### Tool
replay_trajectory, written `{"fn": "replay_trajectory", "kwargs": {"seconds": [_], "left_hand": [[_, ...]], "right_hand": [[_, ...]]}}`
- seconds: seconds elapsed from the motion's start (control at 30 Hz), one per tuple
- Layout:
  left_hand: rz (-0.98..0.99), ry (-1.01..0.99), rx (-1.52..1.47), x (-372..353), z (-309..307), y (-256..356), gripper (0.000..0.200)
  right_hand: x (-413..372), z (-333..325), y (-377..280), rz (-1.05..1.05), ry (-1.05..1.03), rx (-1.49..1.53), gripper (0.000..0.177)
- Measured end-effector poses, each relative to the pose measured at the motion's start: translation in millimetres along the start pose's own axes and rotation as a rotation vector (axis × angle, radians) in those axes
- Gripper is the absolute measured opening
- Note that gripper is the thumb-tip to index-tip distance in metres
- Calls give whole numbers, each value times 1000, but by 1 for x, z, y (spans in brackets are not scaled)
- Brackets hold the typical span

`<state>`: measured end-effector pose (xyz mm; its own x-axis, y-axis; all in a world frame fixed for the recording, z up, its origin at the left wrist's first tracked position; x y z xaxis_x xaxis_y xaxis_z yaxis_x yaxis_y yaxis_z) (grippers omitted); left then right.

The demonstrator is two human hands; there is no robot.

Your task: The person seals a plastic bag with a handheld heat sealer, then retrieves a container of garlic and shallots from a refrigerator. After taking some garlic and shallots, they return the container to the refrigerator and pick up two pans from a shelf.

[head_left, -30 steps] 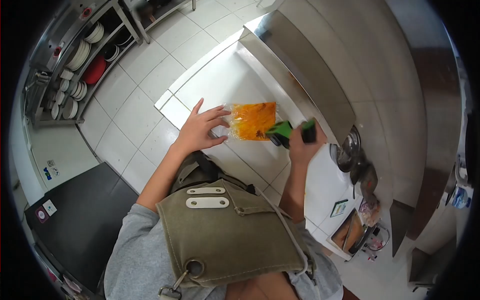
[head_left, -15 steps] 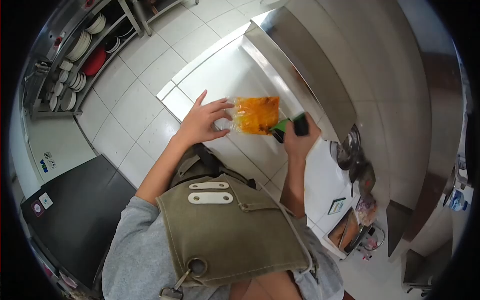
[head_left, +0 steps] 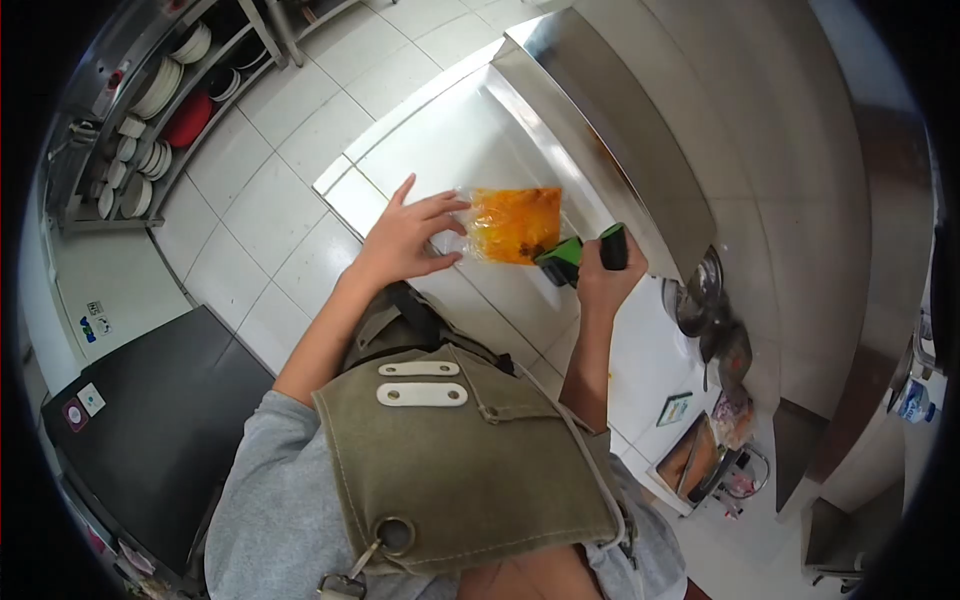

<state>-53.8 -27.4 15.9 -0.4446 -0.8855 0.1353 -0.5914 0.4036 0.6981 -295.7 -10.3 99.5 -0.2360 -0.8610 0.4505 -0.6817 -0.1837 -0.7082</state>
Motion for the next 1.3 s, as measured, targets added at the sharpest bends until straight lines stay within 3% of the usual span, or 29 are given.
{"fn": "replay_trajectory", "kwargs": {"seconds": [0.1,0.13,0.2,0.23,0.27,0.33,0.37,0.4,0.47,0.57,0.6,0.67,0.73,0.77,0.8,0.87,0.93,1.07,1.13,1.17,1.2,1.27,1.3], "left_hand": [[-20,-6,0,0,2,0,24],[-23,-1,-2,0,1,1,24],[-10,2,2,2,0,0,24],[-10,7,12,2,1,-1,24],[-8,6,17,2,2,-1,23],[-6,13,27,5,0,-2,23],[-6,2,31,1,1,0,23],[-7,-2,31,0,1,0,23],[-2,3,37,2,1,0,22],[-16,-4,20,2,2,0,24],[-23,-2,18,2,1,-1,24],[-32,13,7,2,-1,1,24],[-22,6,8,1,3,1,24],[-22,-5,16,2,2,-1,24],[-22,-10,9,-1,4,1,24],[-23,-1,13,1,2,-1,25],[-25,6,4,-2,3,0,25],[-3,10,34,1,1,1,23],[-11,20,27,6,-1,0,24],[-21,8,11,2,0,1,25],[-23,3,12,0,2,1,25],[-8,22,0,1,2,0,25],[-9,17,-7,1,0,1,25]], "right_hand": [[6,-20,-9,188,24,374,21],[2,-13,-5,201,18,371,21],[5,10,-1,-33,-93,-52,17],[8,11,2,74,-74,29,19],[7,4,-2,76,-69,25,19],[7,-11,-8,77,23,297,25],[-2,-15,5,75,57,120,29],[-10,1,-2,-347,211,-283,33],[0,11,9,95,-150,-98,38],[0,-6,10,-29,-4,-185,41],[1,-16,10,80,1,180,41],[0,-8,6,-236,84,-235,31],[4,6,0,-16,-99,-29,19],[9,6,-7,-8,-127,-21,11],[8,-1,-13,-3,-129,-27,11],[14,-9,-17,39,35,250,9],[12,-9,-13,72,48,250,7],[10,0,-1,58,-116,26,6],[12,-9,-7,72,53,263,11],[2,-6,1,38,141,219,18],[-8,11,2,-454,284,-406,23],[5,15,9,99,31,113,21],[3,11,9,103,37,114,21]]}}
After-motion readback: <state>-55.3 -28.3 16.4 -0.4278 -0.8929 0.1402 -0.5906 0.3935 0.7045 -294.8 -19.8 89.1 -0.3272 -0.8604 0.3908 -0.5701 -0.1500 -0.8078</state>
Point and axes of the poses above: each hand's wrist, its own x-axis towards the middle knuckle, its own z-axis out of the palm, y = z × x, the point moved 4 cm from there along x, towards the middle knuckle, and after that the axes turned 7 degrees about -z, right-handed, at the moved point
